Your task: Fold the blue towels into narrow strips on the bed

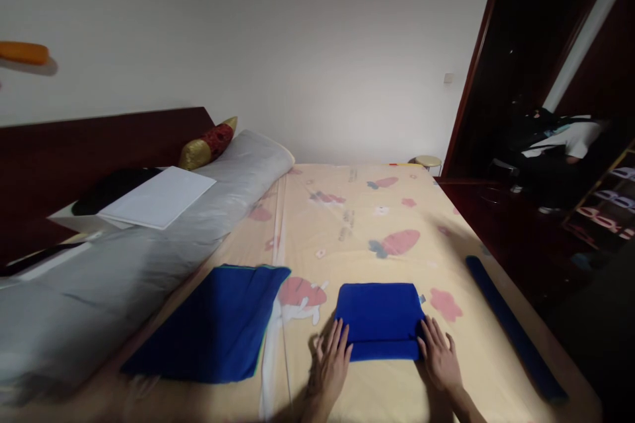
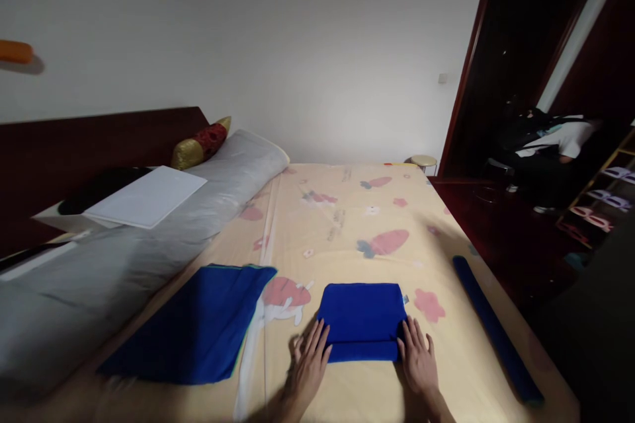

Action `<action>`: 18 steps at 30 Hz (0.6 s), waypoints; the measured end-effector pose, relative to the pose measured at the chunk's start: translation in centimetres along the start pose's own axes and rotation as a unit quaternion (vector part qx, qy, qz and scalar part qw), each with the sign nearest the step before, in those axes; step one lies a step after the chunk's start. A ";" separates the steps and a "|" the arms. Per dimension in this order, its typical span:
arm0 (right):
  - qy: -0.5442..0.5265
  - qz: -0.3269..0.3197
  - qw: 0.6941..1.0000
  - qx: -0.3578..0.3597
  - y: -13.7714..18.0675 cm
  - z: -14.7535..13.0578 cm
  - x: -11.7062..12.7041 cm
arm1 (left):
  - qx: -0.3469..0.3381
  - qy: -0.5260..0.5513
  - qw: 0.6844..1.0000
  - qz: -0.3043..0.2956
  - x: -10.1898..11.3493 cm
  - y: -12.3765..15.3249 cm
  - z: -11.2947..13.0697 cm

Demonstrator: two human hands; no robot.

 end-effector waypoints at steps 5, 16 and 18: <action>-0.032 0.012 0.994 0.100 2.6 -1.3 0.3 | -0.053 0.015 0.998 0.005 -0.2 3.0 0.4; -0.059 -0.068 0.995 0.039 -1.0 -4.8 2.2 | 0.068 0.105 0.984 -0.130 -1.6 0.2 1.1; -0.053 -0.071 0.996 0.031 -2.3 -5.0 2.5 | 0.087 0.112 0.977 -0.161 -1.8 -1.3 1.5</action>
Point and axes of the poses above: each hand's wrist, its own y-axis away from the middle knuckle, its own x-axis out of the back of the hand, z = x × y, the point moved 3 cm from there along -y, towards the middle knuckle, and after that the axes turned 8 degrees about x, right-handed, at the moved point
